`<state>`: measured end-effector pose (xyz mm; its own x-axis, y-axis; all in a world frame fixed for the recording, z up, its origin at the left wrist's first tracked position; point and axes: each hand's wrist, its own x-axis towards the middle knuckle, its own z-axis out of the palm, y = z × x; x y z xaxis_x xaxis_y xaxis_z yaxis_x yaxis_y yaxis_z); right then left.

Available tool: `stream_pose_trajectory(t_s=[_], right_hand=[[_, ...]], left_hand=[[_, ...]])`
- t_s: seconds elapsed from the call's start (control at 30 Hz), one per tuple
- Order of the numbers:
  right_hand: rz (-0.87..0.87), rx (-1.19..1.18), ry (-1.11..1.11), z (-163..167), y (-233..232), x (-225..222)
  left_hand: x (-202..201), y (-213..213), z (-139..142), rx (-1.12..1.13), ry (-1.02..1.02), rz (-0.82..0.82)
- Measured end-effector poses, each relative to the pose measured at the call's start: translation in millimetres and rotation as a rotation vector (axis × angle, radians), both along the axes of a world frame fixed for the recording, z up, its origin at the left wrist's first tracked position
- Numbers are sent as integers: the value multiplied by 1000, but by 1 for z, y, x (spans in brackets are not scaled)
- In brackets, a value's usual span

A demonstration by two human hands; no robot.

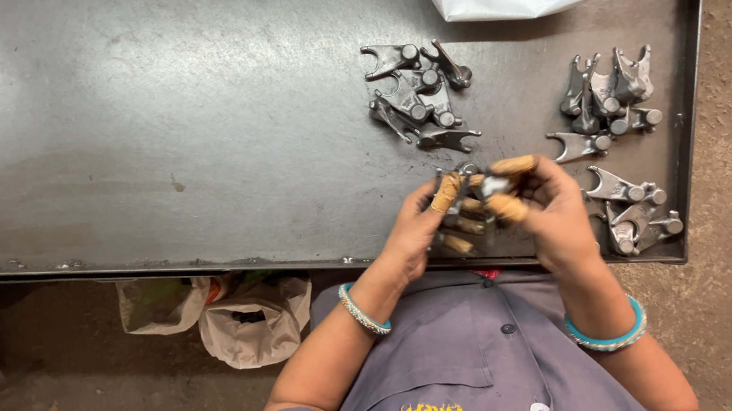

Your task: The person sorts small metal fork-shaped castings on a metal table, picking up individual parts, turning them over in both hands, and placing them into separate piles by type or quality. At one point the person reaches down to a bag on the floor and then resumes sorting the parts on the table.

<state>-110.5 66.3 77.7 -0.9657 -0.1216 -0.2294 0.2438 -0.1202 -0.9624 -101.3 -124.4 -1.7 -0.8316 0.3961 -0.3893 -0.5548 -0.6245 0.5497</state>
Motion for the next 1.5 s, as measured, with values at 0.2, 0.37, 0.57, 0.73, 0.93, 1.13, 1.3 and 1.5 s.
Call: stream_pose_trajectory(t_s=[0.2,0.37,0.57,0.73,0.93,1.13,1.3,1.5], right_hand=[[50,517,129,32,-33,-1],[-4,929,334,36,-36,-15],[99,1196,581,17,-52,-15],[100,1294,593,2,-43,-16],[57,1091,492,-4,-28,-15],[-74,-7,31,-16,5,-6],[-98,-382,-112,-33,32,0],[-146,-662,-297,-49,45,1]], left_hand=[[-8,-11,16,196,-204,31],[-29,-60,40,-65,120,145],[-41,-66,54,-218,164,153],[-40,-53,50,-211,111,182],[-44,-60,52,-258,159,226],[-65,-84,43,-441,193,284],[-73,-77,34,-621,405,224],[-55,-57,41,-554,160,21]])
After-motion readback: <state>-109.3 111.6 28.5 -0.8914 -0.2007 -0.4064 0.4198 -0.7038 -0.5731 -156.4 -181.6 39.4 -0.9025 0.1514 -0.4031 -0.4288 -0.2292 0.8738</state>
